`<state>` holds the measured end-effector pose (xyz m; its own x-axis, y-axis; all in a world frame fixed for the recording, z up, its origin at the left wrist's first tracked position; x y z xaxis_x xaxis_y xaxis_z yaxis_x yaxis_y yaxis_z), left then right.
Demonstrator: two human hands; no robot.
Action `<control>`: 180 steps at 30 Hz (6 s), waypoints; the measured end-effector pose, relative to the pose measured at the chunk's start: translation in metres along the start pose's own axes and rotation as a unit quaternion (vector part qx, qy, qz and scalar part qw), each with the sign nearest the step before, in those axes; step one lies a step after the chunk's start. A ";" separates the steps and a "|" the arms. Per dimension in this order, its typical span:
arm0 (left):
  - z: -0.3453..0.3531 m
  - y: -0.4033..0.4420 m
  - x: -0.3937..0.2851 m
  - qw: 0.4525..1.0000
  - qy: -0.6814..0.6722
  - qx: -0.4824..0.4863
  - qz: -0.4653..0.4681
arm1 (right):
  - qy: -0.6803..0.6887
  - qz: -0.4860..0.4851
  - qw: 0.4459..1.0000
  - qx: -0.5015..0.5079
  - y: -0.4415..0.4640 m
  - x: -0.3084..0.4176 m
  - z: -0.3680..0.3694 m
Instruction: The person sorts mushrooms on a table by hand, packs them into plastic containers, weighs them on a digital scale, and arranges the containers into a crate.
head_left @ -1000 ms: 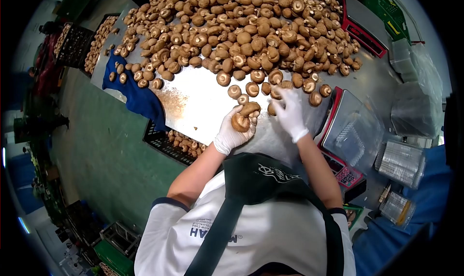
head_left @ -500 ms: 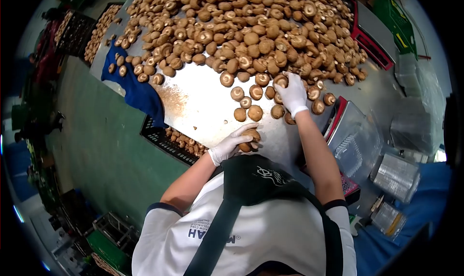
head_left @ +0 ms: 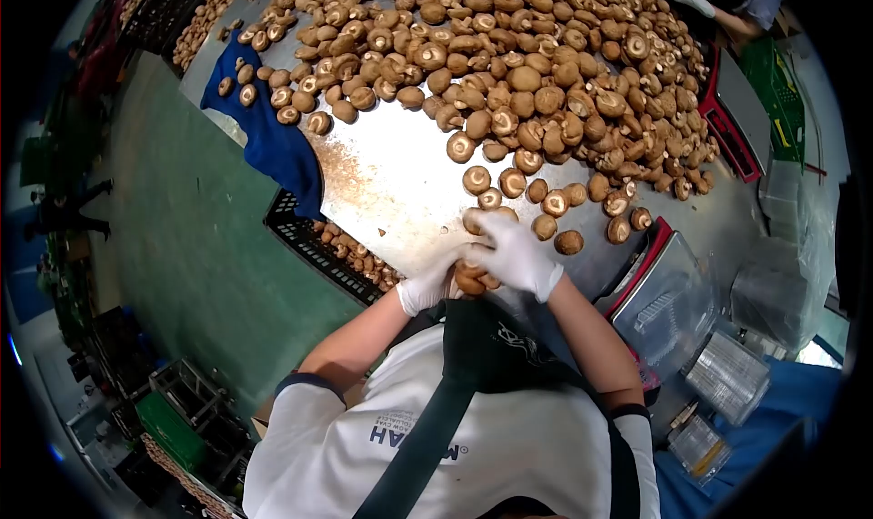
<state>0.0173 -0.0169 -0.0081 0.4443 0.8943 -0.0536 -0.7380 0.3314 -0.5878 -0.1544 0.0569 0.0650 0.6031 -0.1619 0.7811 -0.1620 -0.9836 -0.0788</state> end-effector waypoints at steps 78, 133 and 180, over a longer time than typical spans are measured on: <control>0.085 0.105 -0.111 0.426 0.730 -0.356 0.399 | -0.211 0.011 0.927 -0.310 0.029 -0.066 -0.082; 0.023 -0.025 -0.140 0.950 0.001 -0.044 0.308 | 0.400 0.100 0.827 -0.383 0.027 -0.085 -0.079; 0.305 0.185 0.122 0.297 0.833 0.173 0.434 | -0.252 0.328 0.740 -0.531 -0.351 -0.029 -0.096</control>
<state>-0.2195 0.2452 0.1228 -0.5678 -0.6049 -0.5583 -0.8212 0.4627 0.3338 -0.1896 0.4145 0.1295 0.2932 -0.8488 0.4399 -0.9101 -0.1068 0.4005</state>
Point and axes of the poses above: each hand's wrist, its own y-axis towards the middle knuckle, its own z-axis out of the palm, x = y × z, the point moved 1 cm from there along y, towards the middle knuckle, and after that the axes turned 8 degrees about -z, right-handed, at the moved point
